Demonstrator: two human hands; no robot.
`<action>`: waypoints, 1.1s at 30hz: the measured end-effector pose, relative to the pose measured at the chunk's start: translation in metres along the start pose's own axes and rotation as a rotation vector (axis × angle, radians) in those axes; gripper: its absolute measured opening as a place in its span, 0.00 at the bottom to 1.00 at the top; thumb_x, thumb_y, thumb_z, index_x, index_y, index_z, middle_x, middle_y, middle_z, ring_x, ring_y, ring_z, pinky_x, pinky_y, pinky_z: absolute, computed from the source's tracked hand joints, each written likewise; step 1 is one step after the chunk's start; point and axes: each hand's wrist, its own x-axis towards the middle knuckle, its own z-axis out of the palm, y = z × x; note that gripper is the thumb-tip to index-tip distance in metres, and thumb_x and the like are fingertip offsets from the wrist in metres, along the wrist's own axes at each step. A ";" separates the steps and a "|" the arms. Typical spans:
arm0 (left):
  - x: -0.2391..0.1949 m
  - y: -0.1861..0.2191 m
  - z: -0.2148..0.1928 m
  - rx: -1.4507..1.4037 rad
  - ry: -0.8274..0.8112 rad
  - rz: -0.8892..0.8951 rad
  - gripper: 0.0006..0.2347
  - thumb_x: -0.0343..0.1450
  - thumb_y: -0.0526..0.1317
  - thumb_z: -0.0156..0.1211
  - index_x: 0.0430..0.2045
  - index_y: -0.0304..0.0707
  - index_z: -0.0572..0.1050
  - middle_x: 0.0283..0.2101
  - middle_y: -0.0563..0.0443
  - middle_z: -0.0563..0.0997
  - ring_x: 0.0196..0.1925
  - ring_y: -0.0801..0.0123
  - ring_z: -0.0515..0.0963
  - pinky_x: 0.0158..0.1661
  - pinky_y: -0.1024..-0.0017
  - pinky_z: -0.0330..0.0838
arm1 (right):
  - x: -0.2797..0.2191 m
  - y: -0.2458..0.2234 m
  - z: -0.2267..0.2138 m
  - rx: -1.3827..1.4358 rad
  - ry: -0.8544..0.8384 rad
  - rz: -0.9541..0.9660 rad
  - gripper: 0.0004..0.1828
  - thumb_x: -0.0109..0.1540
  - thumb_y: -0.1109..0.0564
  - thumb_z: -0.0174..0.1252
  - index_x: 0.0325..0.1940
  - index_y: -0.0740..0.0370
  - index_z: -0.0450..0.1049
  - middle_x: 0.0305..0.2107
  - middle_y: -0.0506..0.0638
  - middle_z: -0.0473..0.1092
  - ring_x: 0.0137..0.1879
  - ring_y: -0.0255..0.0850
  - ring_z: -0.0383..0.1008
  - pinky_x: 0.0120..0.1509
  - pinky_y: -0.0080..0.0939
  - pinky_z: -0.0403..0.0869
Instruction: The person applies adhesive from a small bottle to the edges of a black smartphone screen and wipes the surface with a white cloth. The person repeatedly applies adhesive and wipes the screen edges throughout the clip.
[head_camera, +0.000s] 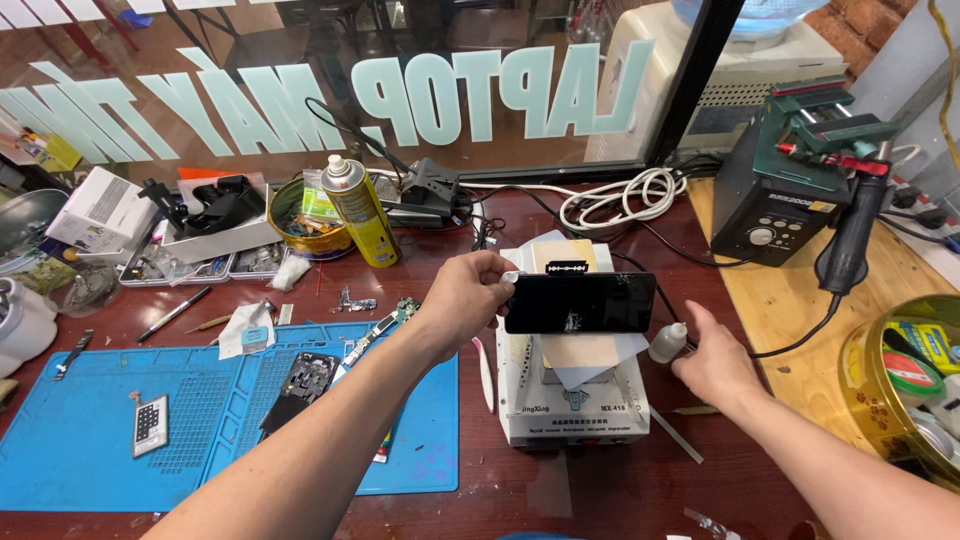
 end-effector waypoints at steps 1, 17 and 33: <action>-0.001 0.001 0.000 -0.003 -0.001 0.007 0.07 0.72 0.29 0.55 0.41 0.30 0.76 0.33 0.53 0.81 0.30 0.76 0.78 0.30 0.74 0.74 | -0.001 0.003 -0.007 0.027 0.030 -0.002 0.48 0.52 0.61 0.65 0.76 0.51 0.57 0.58 0.62 0.69 0.57 0.54 0.74 0.65 0.51 0.70; 0.007 -0.010 0.003 -0.085 -0.031 0.119 0.06 0.71 0.29 0.57 0.39 0.28 0.77 0.31 0.51 0.82 0.27 0.75 0.77 0.29 0.73 0.75 | -0.043 -0.184 -0.136 0.078 0.423 -0.995 0.26 0.59 0.50 0.69 0.56 0.68 0.76 0.48 0.61 0.75 0.53 0.51 0.77 0.57 0.47 0.74; 0.006 -0.006 0.001 -0.045 -0.060 0.115 0.07 0.71 0.30 0.56 0.40 0.29 0.77 0.33 0.50 0.82 0.29 0.75 0.78 0.30 0.72 0.78 | -0.061 -0.191 -0.111 0.074 0.230 -0.659 0.15 0.57 0.54 0.66 0.46 0.60 0.80 0.32 0.53 0.78 0.37 0.45 0.81 0.43 0.43 0.78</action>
